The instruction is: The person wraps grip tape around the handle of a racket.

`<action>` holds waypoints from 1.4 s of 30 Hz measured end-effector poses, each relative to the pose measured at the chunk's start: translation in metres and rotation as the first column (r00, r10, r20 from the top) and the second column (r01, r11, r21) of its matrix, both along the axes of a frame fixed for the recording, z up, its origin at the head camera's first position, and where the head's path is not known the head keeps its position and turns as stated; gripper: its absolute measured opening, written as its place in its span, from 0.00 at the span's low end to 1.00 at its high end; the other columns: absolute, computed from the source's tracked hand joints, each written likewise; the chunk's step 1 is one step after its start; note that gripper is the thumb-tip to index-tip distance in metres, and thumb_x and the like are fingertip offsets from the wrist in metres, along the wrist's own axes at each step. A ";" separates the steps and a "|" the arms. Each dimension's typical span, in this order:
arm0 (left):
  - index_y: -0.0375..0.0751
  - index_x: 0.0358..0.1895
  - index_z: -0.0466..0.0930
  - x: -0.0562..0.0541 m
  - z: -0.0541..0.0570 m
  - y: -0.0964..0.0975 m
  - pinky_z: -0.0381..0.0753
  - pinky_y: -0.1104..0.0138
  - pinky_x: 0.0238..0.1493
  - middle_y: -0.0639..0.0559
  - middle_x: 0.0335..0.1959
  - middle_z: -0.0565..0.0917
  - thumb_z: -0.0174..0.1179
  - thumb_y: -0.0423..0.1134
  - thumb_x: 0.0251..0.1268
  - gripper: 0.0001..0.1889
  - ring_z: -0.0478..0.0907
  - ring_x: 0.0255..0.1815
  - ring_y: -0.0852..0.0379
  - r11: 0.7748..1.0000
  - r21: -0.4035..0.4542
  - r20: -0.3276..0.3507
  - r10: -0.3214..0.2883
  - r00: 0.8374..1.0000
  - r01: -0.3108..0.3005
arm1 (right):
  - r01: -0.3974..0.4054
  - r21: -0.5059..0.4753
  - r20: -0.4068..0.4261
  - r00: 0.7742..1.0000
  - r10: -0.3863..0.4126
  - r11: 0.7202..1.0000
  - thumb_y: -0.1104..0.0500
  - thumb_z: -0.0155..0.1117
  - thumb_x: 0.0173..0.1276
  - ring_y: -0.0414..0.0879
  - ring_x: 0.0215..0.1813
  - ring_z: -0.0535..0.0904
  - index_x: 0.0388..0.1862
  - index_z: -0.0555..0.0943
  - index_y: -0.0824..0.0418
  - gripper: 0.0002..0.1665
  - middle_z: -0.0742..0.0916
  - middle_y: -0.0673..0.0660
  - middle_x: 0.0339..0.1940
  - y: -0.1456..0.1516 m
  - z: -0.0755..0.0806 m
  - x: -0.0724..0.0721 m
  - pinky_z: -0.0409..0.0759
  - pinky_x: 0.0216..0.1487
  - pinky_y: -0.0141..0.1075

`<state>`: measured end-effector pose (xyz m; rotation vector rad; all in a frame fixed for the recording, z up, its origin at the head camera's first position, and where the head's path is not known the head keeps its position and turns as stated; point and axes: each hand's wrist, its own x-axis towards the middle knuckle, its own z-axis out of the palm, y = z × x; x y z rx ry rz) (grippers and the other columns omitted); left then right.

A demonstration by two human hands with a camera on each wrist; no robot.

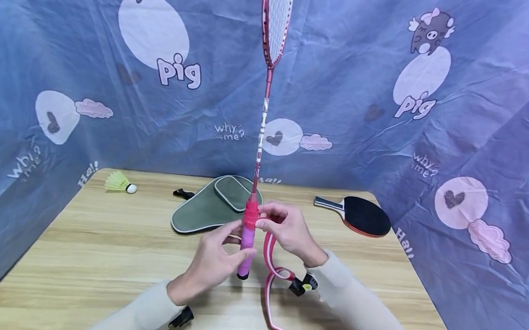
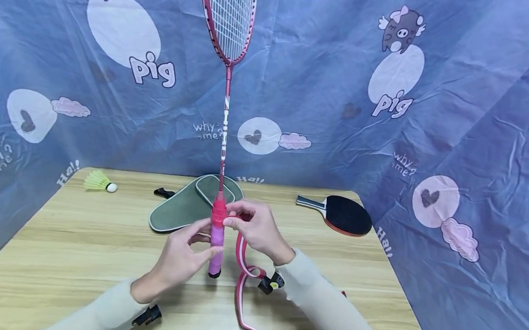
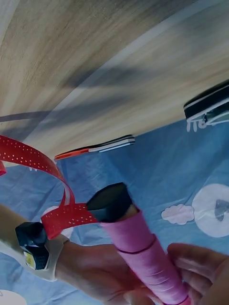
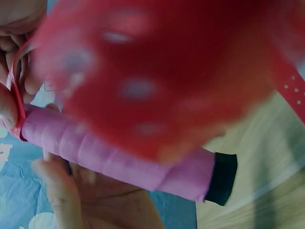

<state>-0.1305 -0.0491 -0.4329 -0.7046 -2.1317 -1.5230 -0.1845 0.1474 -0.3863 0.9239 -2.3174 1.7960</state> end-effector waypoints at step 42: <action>0.21 0.66 0.70 -0.001 -0.001 -0.012 0.86 0.73 0.55 0.27 0.58 0.82 0.63 0.30 0.67 0.26 0.83 0.55 0.72 0.927 0.205 0.331 -0.366 0.870 0.313 | -0.181 0.084 0.181 0.970 0.163 0.980 0.65 0.72 0.64 0.36 0.36 0.82 0.54 0.83 0.72 0.21 0.89 0.60 0.39 0.011 -0.001 -0.012 0.83 0.38 0.27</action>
